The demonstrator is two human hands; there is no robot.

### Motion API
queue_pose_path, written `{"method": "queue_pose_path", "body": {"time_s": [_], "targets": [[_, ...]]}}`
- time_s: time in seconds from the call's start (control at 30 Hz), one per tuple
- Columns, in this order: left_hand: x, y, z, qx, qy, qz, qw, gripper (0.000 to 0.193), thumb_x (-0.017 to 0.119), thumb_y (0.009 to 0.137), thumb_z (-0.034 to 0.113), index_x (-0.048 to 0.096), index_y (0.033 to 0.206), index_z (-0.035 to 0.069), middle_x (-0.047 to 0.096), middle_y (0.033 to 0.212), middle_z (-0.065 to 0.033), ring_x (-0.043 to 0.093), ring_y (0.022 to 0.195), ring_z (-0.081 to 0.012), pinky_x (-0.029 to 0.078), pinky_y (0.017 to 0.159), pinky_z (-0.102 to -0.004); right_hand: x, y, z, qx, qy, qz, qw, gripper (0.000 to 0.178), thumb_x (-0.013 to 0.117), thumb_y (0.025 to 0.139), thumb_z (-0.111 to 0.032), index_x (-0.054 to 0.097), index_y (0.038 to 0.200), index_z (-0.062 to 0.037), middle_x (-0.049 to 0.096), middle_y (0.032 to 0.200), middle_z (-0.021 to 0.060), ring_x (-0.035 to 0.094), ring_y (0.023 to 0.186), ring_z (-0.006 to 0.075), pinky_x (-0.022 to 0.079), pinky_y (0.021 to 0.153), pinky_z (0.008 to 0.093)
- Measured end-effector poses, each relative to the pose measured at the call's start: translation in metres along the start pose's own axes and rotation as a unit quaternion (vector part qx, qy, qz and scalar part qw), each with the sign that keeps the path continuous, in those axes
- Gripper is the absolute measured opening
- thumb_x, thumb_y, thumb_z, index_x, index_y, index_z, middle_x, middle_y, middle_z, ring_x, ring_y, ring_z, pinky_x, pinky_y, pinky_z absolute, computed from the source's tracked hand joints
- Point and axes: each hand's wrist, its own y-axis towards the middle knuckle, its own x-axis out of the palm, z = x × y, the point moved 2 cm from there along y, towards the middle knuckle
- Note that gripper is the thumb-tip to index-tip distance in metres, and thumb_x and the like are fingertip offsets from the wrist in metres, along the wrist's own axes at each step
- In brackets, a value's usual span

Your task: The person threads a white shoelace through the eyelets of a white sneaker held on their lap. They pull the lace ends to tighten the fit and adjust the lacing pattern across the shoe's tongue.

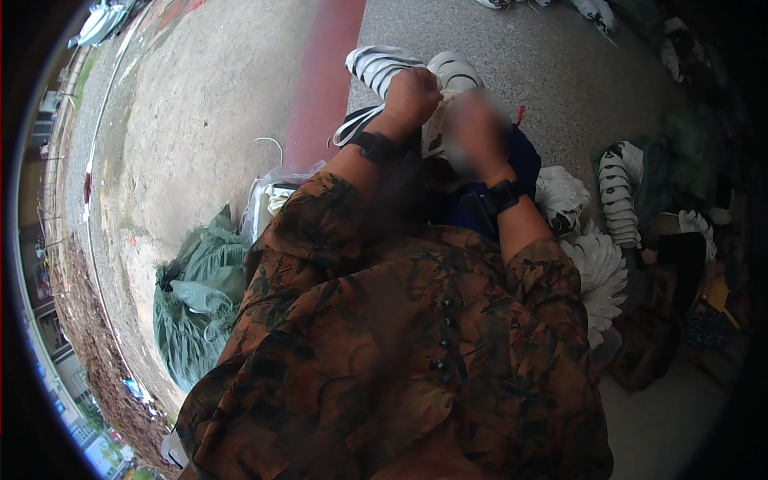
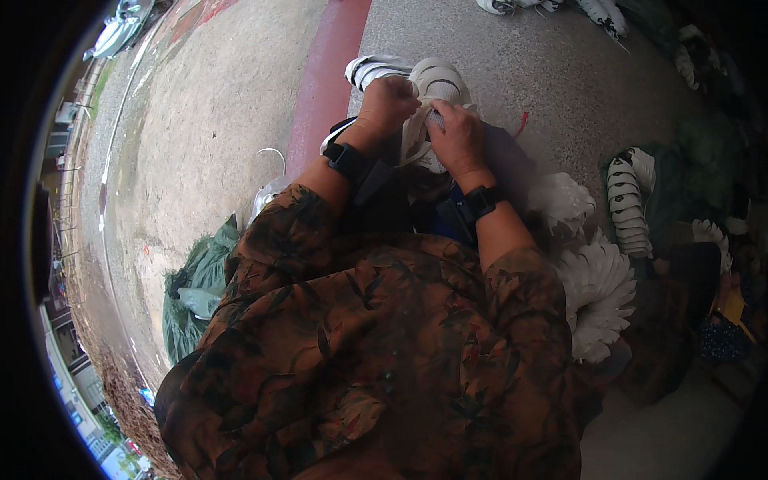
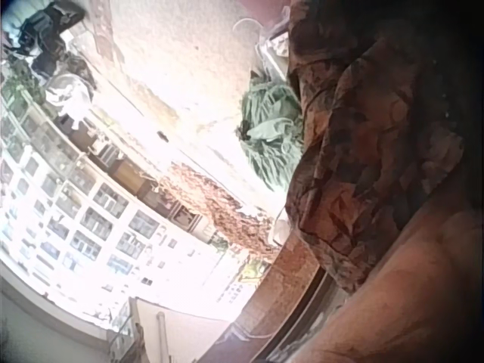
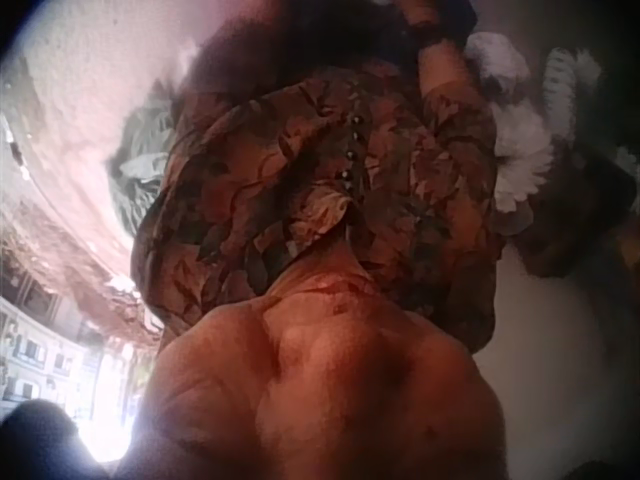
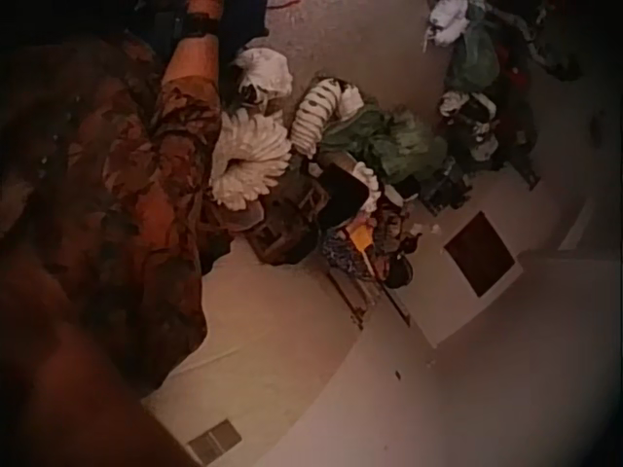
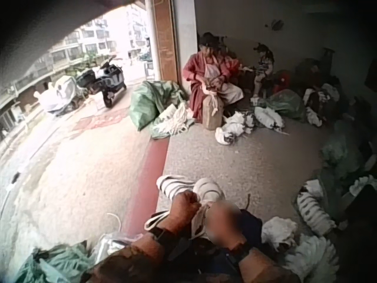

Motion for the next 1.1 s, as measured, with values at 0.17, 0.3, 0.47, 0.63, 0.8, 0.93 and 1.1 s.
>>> {"method": "queue_pose_path", "body": {"time_s": [0.17,0.3,0.47,0.63,0.8,0.93,1.1], "targets": [[0.013,0.002,0.014,0.144,0.149,0.015,0.978,0.011,0.067,0.063,0.014,0.063,0.066,0.004,0.061,0.065,-0.014,0.061,0.063,-0.0301,0.048,0.059,-0.0374,0.0,0.003,-0.003,0.003,0.034,0.033,0.999,0.026,0.064,0.072,-0.009,0.061,0.098,-0.0054,0.062,0.08,0.0184,0.06,0.075,0.0379,0.047,0.068,0.0443],[0.015,0.016,0.009,0.133,0.14,-0.014,0.981,0.016,0.068,0.062,0.019,0.064,0.066,0.005,0.062,0.067,-0.0144,0.062,0.064,-0.03,0.049,0.061,-0.0374,-0.004,-0.002,0.0,0.124,0.074,0.009,0.989,0.018,0.061,0.073,-0.006,0.06,0.091,-0.005,0.062,0.077,0.0173,0.06,0.074,0.0365,0.047,0.067,0.0432],[0.008,0.002,0.0,-0.024,0.042,-0.021,0.999,0.022,0.069,0.066,0.026,0.067,0.071,0.005,0.065,0.071,-0.0119,0.064,0.067,-0.0276,0.05,0.063,-0.0361,-0.002,-0.001,0.002,0.051,0.017,0.016,0.998,0.011,0.058,0.074,-0.005,0.06,0.085,-0.0048,0.062,0.077,0.0163,0.061,0.076,0.0363,0.048,0.069,0.0438],[0.018,-0.013,0.009,0.108,0.273,-0.074,0.953,0.021,0.056,0.08,0.025,0.067,0.08,0.007,0.065,0.081,-0.0107,0.064,0.075,-0.0266,0.052,0.067,-0.0386,0.007,0.002,0.003,0.034,-0.038,0.003,0.999,0.01,0.057,0.076,-0.01,0.06,0.083,-0.0044,0.062,0.079,0.0176,0.06,0.076,0.0379,0.047,0.07,0.0462],[0.01,-0.024,0.035,0.145,0.243,-0.122,0.951,0.021,0.056,0.078,0.026,0.067,0.08,0.009,0.065,0.084,-0.0136,0.062,0.083,-0.029,0.05,0.073,-0.0395,0.005,0.003,0.0,0.019,-0.109,0.015,0.994,0.007,0.057,0.077,-0.012,0.06,0.078,-0.0054,0.061,0.075,0.0177,0.06,0.074,0.0381,0.046,0.067,0.0467],[0.008,-0.02,0.028,0.054,0.218,-0.112,0.968,0.023,0.059,0.075,0.026,0.068,0.081,0.006,0.066,0.083,-0.0153,0.063,0.078,-0.0317,0.05,0.072,-0.0403,0.009,0.006,-0.005,-0.007,-0.203,-0.004,0.979,0.009,0.058,0.078,-0.015,0.06,0.076,-0.0073,0.062,0.072,0.0151,0.061,0.07,0.0342,0.045,0.065,0.0451],[-0.006,-0.008,-0.006,0.065,-0.046,-0.149,0.986,0.025,0.067,0.07,0.018,0.069,0.086,-0.001,0.067,0.079,-0.0167,0.064,0.075,-0.0234,0.049,0.067,-0.033,0.005,0.008,-0.015,-0.018,-0.221,-0.031,0.975,0.014,0.063,0.077,-0.02,0.058,0.075,-0.0071,0.06,0.07,0.0143,0.06,0.068,0.0343,0.046,0.064,0.0445]]}}
